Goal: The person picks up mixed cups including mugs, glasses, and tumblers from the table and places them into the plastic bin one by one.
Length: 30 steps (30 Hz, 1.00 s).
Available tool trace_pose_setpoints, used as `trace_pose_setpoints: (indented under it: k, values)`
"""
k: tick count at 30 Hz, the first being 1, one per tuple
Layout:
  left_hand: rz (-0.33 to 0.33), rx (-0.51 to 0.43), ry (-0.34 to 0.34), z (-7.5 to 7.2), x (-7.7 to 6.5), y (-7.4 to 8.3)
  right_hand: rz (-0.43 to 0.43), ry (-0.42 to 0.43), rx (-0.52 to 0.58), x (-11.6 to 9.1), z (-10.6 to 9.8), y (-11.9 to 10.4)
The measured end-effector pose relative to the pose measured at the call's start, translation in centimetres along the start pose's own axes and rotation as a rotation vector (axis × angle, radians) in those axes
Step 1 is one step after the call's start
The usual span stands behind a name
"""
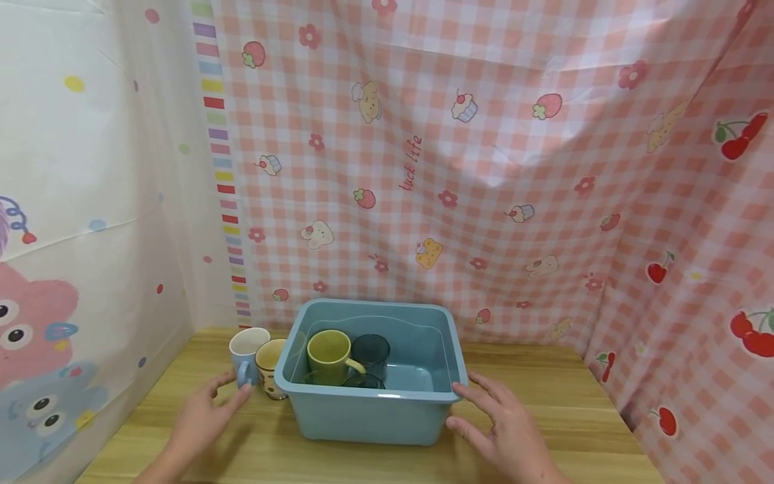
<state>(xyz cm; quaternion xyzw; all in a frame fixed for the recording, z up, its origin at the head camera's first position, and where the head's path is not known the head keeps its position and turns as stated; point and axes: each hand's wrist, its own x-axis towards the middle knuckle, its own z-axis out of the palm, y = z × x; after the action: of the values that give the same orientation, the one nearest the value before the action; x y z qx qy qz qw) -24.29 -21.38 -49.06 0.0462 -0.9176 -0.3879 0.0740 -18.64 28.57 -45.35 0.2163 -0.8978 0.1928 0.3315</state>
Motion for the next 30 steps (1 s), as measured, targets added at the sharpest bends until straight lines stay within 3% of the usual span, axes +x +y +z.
trace_pose_setpoints:
  k: [11, 20, 30]
  values:
    - [-0.124, -0.238, -0.115, -0.4, 1.4, -0.2, 0.039, -0.032, 0.044, -0.3, -0.1, -0.2]
    - [-0.175, -0.293, -0.168, -0.4, 1.8, -0.2, 0.059, -0.044, 0.017, -0.5, -0.2, -0.1]
    - [-0.224, -0.41, -0.102, 0.0, 3.0, -0.5, 0.078, -0.061, 0.032, -0.6, -0.2, -0.1]
